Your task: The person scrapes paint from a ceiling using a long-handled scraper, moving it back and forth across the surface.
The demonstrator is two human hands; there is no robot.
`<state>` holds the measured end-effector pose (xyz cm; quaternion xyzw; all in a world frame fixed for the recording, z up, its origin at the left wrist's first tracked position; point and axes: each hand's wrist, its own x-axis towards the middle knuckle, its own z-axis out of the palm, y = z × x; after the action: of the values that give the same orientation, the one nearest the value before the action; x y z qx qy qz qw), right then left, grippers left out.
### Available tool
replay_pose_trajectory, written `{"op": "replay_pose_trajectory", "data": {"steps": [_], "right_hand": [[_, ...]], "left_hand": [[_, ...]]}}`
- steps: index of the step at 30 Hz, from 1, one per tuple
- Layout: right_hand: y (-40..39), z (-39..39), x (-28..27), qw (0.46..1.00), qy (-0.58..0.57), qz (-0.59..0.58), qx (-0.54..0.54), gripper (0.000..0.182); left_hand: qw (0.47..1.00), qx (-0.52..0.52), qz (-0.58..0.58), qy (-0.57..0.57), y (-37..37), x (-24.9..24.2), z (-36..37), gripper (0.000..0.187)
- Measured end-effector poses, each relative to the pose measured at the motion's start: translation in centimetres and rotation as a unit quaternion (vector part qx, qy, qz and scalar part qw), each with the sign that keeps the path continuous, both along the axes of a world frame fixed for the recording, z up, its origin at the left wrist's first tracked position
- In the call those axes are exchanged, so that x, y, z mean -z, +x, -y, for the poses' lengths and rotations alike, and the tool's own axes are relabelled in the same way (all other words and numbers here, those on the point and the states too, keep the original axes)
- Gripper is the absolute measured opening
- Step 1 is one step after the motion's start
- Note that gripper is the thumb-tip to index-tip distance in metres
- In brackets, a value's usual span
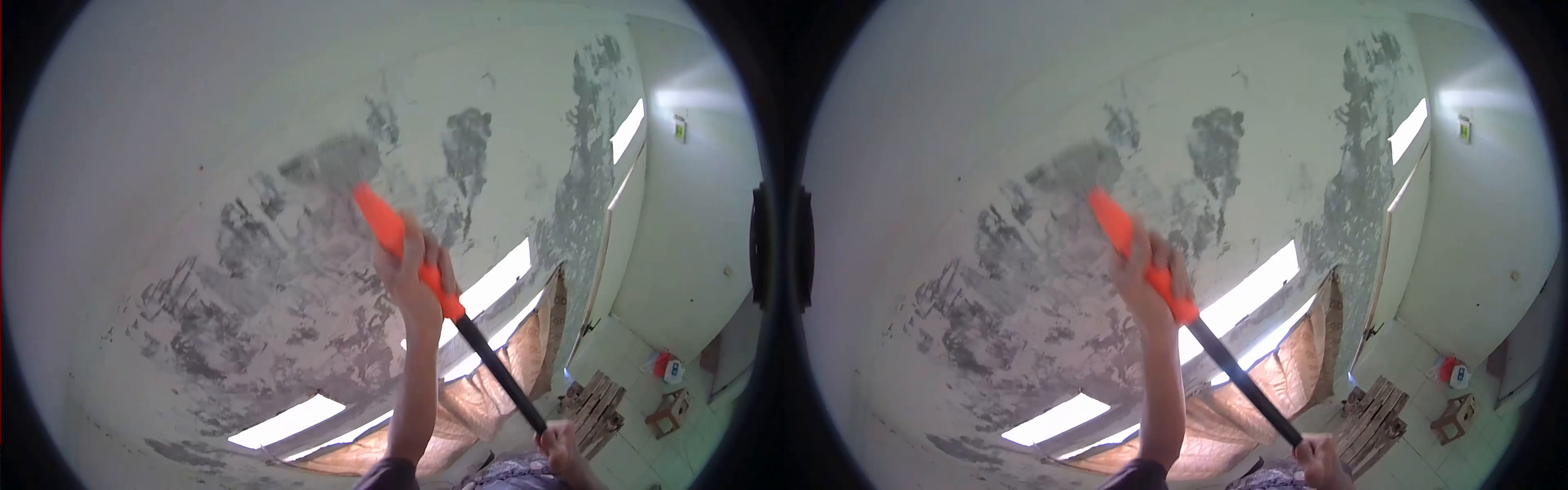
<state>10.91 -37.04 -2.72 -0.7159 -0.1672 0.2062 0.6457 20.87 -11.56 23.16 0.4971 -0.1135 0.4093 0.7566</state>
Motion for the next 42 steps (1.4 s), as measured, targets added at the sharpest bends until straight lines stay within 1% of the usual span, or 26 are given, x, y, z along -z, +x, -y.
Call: {"op": "replay_pose_trajectory", "data": {"steps": [2,3,4,5,7,9,11,12,13,15,16,19,20,23,24,26,27,29,31,32,34,36,38,39,41,42], "right_hand": [[-1.9,1.7,3.5,1.000,0.015,-0.005,0.008,0.063],[-2.4,1.8,1.8,1.000,0.025,-0.018,0.003,0.063],[-2.8,2.0,-0.1,0.998,-0.046,-0.019,0.032,0.051],[-2.4,1.7,0.6,0.998,-0.044,-0.022,0.034,0.051],[-1.2,0.2,3.2,0.995,0.072,-0.070,-0.015,0.065],[-0.6,-0.5,3.1,0.991,0.100,-0.084,-0.006,0.066],[-0.5,0.7,4.4,0.994,0.070,-0.081,-0.006,0.067],[-1.4,2.3,5.5,0.999,0.040,-0.034,0.014,0.066],[-2.0,3.1,6.2,0.999,0.042,-0.028,0.018,0.066],[-2.8,4.1,7.3,0.992,0.033,-0.117,0.013,0.067],[-2.1,3.8,8.2,0.996,0.043,-0.077,0.019,0.069],[1.0,3.3,8.8,0.997,0.060,-0.051,0.022,0.069],[0.3,3.0,8.7,0.995,0.060,-0.060,0.044,0.069],[-1.7,3.2,8.3,0.997,0.048,-0.062,0.022,0.069],[-2.2,3.6,10.9,0.997,0.037,-0.045,0.042,0.068],[-1.5,2.6,9.9,0.997,0.056,-0.039,0.026,0.067],[-1.9,2.3,9.6,0.996,0.074,-0.045,0.008,0.066],[-1.0,-0.6,11.3,0.995,0.075,-0.067,-0.017,0.066],[0.8,-3.8,6.3,0.979,0.182,-0.096,-0.003,0.067],[0.3,-2.9,7.7,0.978,0.181,-0.099,-0.007,0.067],[-0.6,-0.7,11.8,0.983,0.161,-0.089,-0.002,0.067],[-2.7,2.5,11.9,0.986,0.140,-0.094,0.012,0.066],[-2.5,3.3,11.3,0.988,0.118,-0.092,0.029,0.066],[-2.3,2.6,10.9,0.986,0.133,-0.096,0.011,0.065],[-1.6,1.1,8.6,0.984,0.146,-0.102,-0.006,0.065],[-0.4,-0.1,6.1,0.981,0.146,-0.124,0.003,0.064]], "left_hand": [[1.000,-0.010,-0.019,0.021,0.7,4.8,0.3,0.014],[1.000,-0.003,-0.017,0.024,1.1,4.8,1.0,0.014],[0.999,-0.003,-0.032,0.016,1.2,4.8,1.6,0.012],[0.999,-0.004,-0.050,0.007,1.2,4.7,1.9,0.011],[0.998,0.001,-0.056,0.028,3.4,2.7,1.2,0.013],[0.995,0.031,-0.087,0.026,3.8,0.7,1.8,0.015],[0.995,0.021,-0.083,0.040,3.2,3.7,2.2,0.015],[0.995,0.004,-0.096,0.027,2.5,6.3,2.8,0.015],[0.994,-0.012,-0.107,0.015,2.5,7.4,3.1,0.015],[0.993,-0.004,-0.115,0.015,2.9,7.3,3.5,0.015],[0.992,0.003,-0.128,0.013,2.8,7.3,3.6,0.016],[0.990,-0.028,-0.134,0.019,4.1,7.6,3.7,0.015],[0.991,-0.021,-0.132,0.005,4.1,8.0,3.5,0.015],[0.988,-0.004,-0.152,-0.028,2.8,9.6,3.6,0.020],[0.989,-0.015,-0.147,-0.019,2.7,11.2,3.6,0.020],[0.990,-0.023,-0.140,-0.006,3.0,12.1,3.7,0.019],[0.989,-0.035,-0.143,0.007,3.1,10.9,3.7,0.016],[0.986,-0.005,-0.149,0.075,5.3,5.8,2.2,0.018],[0.988,-0.008,-0.138,0.073,6.7,3.2,2.5,0.019],[0.990,-0.002,-0.119,0.080,6.9,2.6,2.6,0.020],[0.988,-0.015,-0.136,0.074,6.4,6.6,3.2,0.021],[0.986,-0.028,-0.153,0.063,4.7,9.9,4.0,0.021],[0.982,-0.021,-0.186,0.010,3.9,11.0,4.6,0.020],[0.983,-0.017,-0.185,0.011,4.4,9.7,4.4,0.020],[0.978,-0.036,-0.184,0.095,5.9,5.5,3.5,0.018],[0.977,-0.040,-0.189,0.092,6.4,4.2,3.5,0.018]]}}
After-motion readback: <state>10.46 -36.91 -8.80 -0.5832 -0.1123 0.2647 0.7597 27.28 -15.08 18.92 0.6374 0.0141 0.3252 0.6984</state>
